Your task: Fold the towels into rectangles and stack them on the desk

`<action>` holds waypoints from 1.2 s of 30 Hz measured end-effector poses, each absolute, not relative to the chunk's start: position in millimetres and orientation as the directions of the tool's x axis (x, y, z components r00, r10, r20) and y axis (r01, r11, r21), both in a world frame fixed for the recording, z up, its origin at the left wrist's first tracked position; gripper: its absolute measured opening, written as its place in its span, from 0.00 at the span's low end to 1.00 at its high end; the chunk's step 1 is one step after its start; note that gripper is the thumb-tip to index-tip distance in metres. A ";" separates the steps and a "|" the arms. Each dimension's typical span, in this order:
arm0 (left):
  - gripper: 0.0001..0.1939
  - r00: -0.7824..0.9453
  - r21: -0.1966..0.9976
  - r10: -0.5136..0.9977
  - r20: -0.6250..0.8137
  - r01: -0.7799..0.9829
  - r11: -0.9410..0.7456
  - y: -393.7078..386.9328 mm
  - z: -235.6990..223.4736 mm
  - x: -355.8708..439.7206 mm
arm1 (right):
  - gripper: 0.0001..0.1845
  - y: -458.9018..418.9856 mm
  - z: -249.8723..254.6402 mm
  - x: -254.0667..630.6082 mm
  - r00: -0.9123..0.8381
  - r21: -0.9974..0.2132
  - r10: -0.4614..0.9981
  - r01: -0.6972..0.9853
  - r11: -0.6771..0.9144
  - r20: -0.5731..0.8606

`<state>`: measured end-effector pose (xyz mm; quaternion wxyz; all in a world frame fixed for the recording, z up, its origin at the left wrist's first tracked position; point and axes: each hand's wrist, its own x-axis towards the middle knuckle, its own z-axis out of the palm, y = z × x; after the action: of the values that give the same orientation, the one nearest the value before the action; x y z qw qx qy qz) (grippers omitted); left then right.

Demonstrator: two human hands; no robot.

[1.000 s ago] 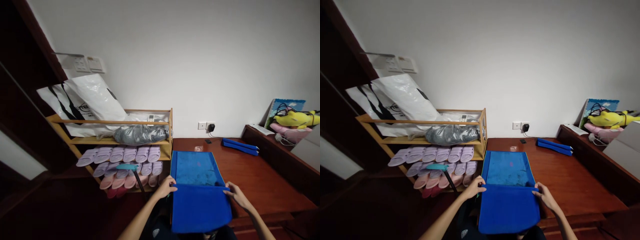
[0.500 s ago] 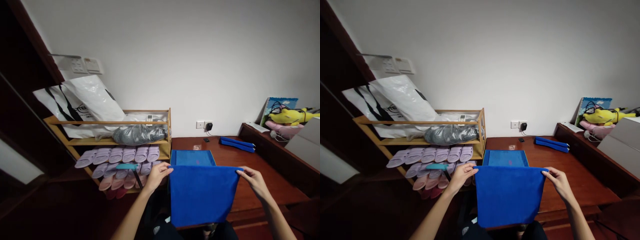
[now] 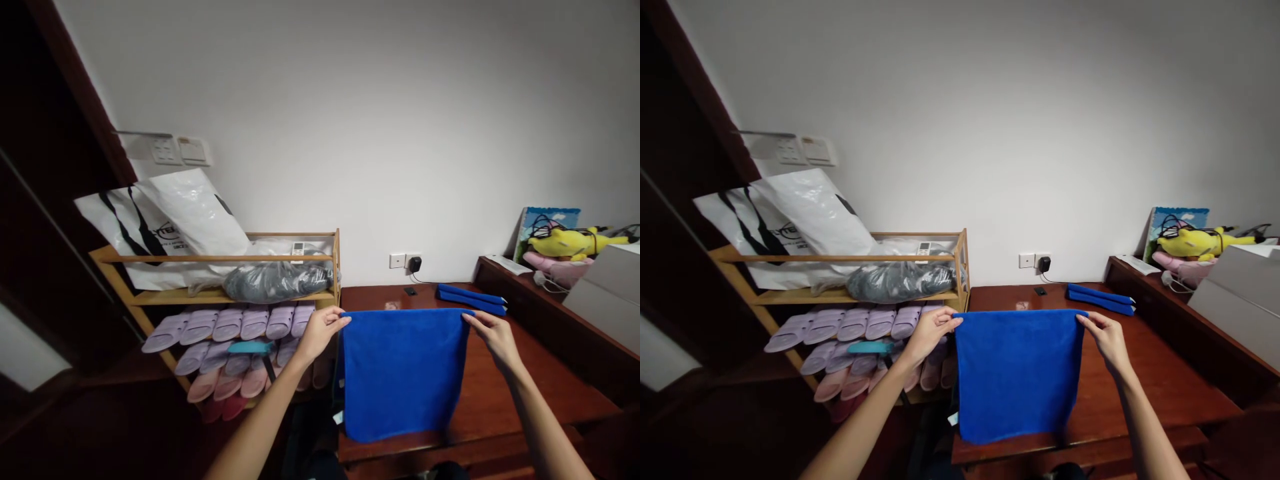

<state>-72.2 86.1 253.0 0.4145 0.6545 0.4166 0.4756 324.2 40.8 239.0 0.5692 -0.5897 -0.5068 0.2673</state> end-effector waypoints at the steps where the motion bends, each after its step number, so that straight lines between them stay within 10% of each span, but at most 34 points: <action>1: 0.18 0.204 0.938 0.939 0.276 0.156 -0.310 93.8 250.5 -70.5 | 0.18 48.6 236.5 323.2 0.336 -0.951 0.911 0.272 0.149 0.239; 23: 0.17 -0.158 0.846 0.955 -0.252 0.443 0.297 266.7 105.9 -13.4 | 0.24 233.3 82.6 296.1 0.346 -0.922 0.938 0.363 -0.133 0.002; 30: 0.24 -0.121 0.745 0.992 0.016 0.664 0.069 236.9 64.2 18.4 | 0.41 218.1 22.3 247.4 0.261 -0.829 0.964 0.551 -0.098 0.059; 36: 0.27 0.254 0.399 0.954 0.159 0.867 -0.297 189.7 8.9 33.1 | 0.36 191.5 -11.6 208.4 0.009 -0.387 0.992 0.921 0.040 0.126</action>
<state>33.1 189.7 8.9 0.1159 0.7833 0.5813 0.1874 208.4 191.5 -11.6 0.1845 -0.6860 -0.6973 0.0959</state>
